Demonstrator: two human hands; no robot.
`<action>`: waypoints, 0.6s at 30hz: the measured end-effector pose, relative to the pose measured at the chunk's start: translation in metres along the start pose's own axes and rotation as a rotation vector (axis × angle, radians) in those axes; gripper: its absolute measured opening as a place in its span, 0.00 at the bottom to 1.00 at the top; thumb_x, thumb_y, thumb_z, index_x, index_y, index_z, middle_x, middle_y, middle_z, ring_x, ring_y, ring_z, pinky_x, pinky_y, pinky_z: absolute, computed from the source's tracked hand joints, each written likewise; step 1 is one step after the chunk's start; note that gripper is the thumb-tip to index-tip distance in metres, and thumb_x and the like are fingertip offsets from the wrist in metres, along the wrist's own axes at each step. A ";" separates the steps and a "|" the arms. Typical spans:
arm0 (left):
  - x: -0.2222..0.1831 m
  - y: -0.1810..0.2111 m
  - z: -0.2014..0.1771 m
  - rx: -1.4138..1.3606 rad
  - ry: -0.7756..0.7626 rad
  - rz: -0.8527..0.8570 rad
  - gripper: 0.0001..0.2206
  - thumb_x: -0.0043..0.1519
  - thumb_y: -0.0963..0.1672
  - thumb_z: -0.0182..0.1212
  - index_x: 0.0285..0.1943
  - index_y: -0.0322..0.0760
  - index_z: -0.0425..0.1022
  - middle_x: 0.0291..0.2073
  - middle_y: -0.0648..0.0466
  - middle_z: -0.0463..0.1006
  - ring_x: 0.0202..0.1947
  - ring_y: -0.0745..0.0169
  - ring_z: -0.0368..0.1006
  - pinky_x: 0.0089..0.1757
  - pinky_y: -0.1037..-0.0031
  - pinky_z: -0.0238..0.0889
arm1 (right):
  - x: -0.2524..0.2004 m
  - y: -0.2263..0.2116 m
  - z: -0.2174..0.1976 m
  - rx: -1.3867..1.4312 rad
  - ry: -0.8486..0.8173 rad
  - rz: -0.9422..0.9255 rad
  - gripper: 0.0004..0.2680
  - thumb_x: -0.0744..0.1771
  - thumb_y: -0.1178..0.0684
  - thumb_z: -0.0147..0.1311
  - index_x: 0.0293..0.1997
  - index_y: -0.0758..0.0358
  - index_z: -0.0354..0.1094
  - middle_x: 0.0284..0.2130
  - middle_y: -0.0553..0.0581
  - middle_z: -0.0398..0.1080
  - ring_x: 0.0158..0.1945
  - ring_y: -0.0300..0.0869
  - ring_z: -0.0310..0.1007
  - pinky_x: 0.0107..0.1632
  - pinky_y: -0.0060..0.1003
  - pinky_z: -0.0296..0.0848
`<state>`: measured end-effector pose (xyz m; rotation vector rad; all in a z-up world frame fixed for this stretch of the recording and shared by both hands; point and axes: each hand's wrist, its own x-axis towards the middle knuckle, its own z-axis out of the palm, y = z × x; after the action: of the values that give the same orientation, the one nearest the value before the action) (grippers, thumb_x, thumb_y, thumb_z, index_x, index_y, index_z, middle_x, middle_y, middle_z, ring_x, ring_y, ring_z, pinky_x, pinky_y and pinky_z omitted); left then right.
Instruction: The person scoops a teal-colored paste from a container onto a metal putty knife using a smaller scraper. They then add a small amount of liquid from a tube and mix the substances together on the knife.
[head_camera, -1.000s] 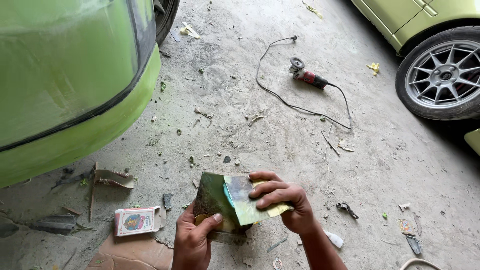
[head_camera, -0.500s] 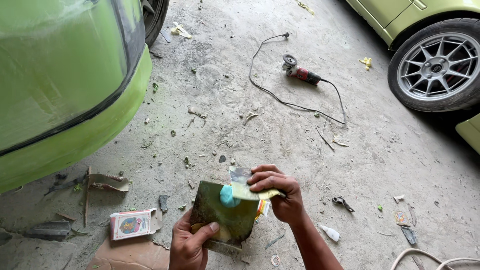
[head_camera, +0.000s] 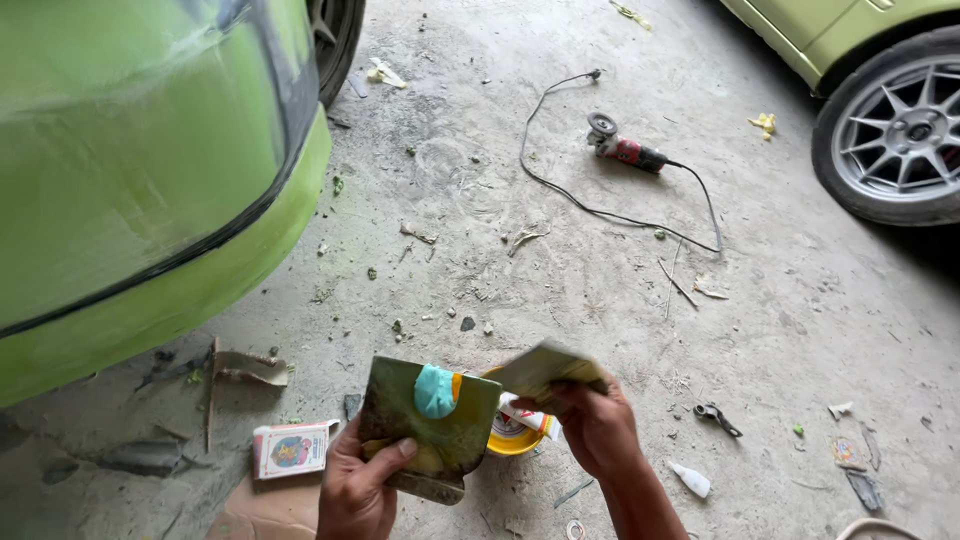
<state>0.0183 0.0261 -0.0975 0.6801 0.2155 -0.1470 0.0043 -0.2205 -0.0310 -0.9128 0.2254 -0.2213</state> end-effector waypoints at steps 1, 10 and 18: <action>-0.003 -0.002 0.001 -0.004 0.012 0.008 0.22 0.46 0.30 0.60 0.52 0.23 0.75 0.37 0.35 0.81 0.35 0.41 0.76 0.36 0.57 0.72 | -0.003 -0.005 0.006 -0.003 -0.009 0.012 0.11 0.59 0.73 0.42 0.42 0.86 0.66 0.36 0.82 0.71 0.40 0.79 0.71 0.40 0.77 0.76; -0.017 0.040 -0.003 -0.034 0.170 0.056 0.24 0.44 0.30 0.59 0.53 0.20 0.75 0.38 0.29 0.80 0.38 0.28 0.76 0.41 0.45 0.72 | 0.009 -0.010 0.058 -0.041 -0.275 -0.063 0.09 0.60 0.71 0.43 0.35 0.79 0.70 0.27 0.71 0.73 0.33 0.74 0.75 0.38 0.74 0.78; -0.041 0.121 0.023 -0.139 0.416 0.054 0.28 0.46 0.27 0.51 0.59 0.23 0.73 0.45 0.28 0.77 0.44 0.27 0.72 0.45 0.46 0.67 | 0.020 -0.024 0.147 0.051 -0.255 0.006 0.10 0.61 0.71 0.44 0.44 0.82 0.67 0.39 0.78 0.72 0.42 0.78 0.71 0.45 0.85 0.69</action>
<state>0.0066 0.1070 0.0037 0.5716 0.6007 0.0637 0.0635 -0.1291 0.0731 -0.8803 -0.0133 -0.1033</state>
